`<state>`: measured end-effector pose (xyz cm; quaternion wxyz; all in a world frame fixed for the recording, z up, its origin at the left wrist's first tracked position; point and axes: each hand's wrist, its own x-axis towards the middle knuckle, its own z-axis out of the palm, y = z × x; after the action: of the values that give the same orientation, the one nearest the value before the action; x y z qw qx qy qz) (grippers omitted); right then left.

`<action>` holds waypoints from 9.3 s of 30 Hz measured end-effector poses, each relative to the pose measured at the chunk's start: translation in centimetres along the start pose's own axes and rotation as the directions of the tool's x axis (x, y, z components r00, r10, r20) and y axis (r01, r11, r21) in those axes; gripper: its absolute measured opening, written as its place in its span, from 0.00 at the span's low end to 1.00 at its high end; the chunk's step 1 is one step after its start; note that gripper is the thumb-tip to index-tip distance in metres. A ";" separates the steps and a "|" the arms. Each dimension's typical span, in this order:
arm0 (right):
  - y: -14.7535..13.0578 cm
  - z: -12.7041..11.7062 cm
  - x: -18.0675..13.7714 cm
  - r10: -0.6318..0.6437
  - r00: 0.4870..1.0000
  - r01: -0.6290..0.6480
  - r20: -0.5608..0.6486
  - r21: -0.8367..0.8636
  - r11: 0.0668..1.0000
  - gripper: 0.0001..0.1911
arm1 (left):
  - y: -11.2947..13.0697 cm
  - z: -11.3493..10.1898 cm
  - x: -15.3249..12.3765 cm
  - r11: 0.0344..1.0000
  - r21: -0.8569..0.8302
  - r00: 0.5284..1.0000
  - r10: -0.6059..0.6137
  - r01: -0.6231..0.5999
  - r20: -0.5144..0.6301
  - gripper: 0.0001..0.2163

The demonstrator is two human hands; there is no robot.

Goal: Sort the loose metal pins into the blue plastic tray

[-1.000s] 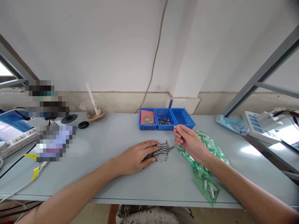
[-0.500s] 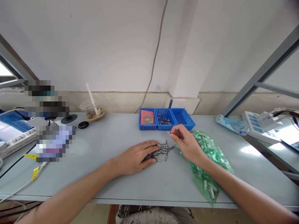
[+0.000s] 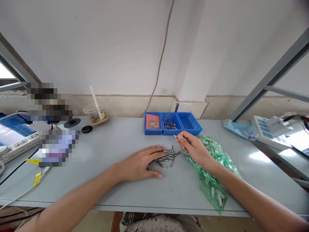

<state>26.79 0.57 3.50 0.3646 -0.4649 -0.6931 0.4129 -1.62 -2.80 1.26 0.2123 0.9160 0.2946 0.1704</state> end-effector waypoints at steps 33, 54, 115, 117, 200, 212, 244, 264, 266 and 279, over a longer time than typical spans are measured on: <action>-0.4 0.3 -0.2 0.018 0.998 -0.021 0.062 0.049 0.999 0.16 | -0.3 0.1 0.2 1.000 0.024 1.000 0.012 -0.011 -0.029 0.22; 0.0 0.1 0.9 0.106 0.993 -0.094 -0.048 0.195 0.976 0.24 | -0.1 0.2 0.4 1.000 0.031 0.999 0.001 0.000 -0.037 0.21; 0.1 -0.5 0.4 -0.028 0.982 0.091 0.189 -0.331 0.939 0.08 | 0.0 0.2 0.3 0.998 0.062 0.999 -0.010 0.013 -0.048 0.22; 0.1 -0.4 0.4 -0.018 0.984 0.064 0.175 -0.263 0.963 0.09 | 0.0 0.2 0.2 0.998 0.061 0.999 -0.013 0.015 -0.042 0.23; -0.4 -1.1 0.6 0.223 0.961 -0.275 0.161 0.529 0.803 0.22 | 0.2 0.1 0.2 0.998 0.051 0.999 -0.018 0.020 -0.046 0.23; -1.3 -0.3 0.2 0.126 0.992 -0.117 -0.015 0.293 0.949 0.19 | 0.0 0.3 0.2 0.998 0.064 0.999 -0.023 0.026 -0.040 0.23; -0.4 0.0 0.2 -0.039 0.995 0.034 -0.090 -0.050 0.998 0.11 | 0.2 0.2 0.3 0.997 0.067 0.999 -0.026 0.028 -0.028 0.23; -1.4 -0.4 -0.4 0.072 0.972 -0.153 0.225 0.364 0.919 0.17 | 0.3 0.1 0.4 0.997 0.073 0.999 -0.029 0.030 -0.024 0.23; -1.5 -0.4 -0.3 0.083 0.972 -0.173 0.222 0.424 0.889 0.16 | 0.3 0.1 0.4 0.997 0.068 0.999 -0.020 0.022 -0.028 0.23; -0.4 0.1 -0.1 -0.079 0.979 0.055 -0.189 -0.129 0.990 0.12 | 0.2 0.2 0.3 0.997 0.059 0.999 -0.043 0.044 -0.017 0.23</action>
<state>26.59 0.39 3.83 0.4147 -0.5008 -0.6939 0.3094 -1.19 -2.84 1.21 0.1862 0.9140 0.3211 0.1640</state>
